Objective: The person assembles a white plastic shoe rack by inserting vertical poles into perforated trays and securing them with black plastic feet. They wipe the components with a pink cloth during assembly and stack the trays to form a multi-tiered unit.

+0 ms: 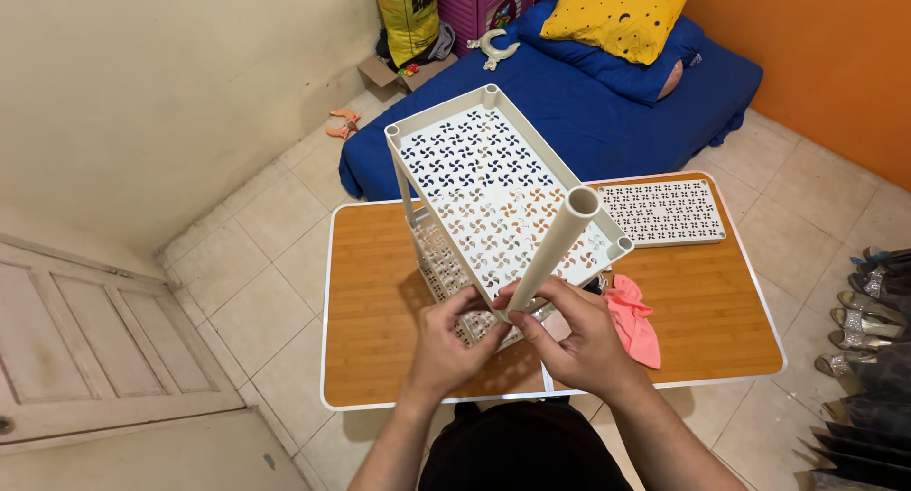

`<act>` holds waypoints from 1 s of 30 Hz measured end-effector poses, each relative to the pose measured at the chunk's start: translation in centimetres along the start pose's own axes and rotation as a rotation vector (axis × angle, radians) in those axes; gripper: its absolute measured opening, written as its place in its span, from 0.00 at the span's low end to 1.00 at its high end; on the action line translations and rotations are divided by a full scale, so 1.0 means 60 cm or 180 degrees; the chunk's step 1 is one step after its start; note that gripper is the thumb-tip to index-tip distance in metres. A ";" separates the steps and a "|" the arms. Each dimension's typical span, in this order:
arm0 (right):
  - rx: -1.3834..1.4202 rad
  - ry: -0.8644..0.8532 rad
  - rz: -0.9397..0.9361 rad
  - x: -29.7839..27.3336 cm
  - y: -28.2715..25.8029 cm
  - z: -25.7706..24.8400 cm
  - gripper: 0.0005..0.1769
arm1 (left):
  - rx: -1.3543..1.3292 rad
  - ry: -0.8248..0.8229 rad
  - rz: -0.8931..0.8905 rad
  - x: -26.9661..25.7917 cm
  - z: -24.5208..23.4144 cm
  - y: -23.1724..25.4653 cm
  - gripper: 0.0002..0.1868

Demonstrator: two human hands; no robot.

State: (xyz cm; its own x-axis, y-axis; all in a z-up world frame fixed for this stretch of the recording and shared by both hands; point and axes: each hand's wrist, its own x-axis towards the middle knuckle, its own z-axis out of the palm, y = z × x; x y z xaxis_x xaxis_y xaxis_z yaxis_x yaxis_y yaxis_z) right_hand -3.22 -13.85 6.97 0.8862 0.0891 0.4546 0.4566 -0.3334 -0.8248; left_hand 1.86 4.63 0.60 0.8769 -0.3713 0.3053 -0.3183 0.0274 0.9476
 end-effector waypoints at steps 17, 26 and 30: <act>-0.0304 0.0392 -0.0410 -0.033 0.002 0.053 0.24 | -0.0886 -0.0250 0.1174 -0.007 -0.020 0.094 0.27; 0.1081 0.1711 0.0731 -0.149 0.089 0.120 0.09 | -0.1196 -0.1036 0.0879 0.015 -0.016 0.106 0.25; 0.1292 0.0929 0.1320 -0.142 0.098 0.135 0.25 | -0.1211 -0.0971 0.0982 0.024 -0.006 0.105 0.27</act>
State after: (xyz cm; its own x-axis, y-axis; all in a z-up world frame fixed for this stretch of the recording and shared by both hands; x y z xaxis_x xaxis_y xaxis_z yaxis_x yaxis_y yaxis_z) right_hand -7.49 -8.98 -4.45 0.9638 -0.2485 0.0966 0.1249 0.1009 -0.9870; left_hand 1.24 4.58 7.03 0.6025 -0.5425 0.5854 -0.3413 0.4879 0.8034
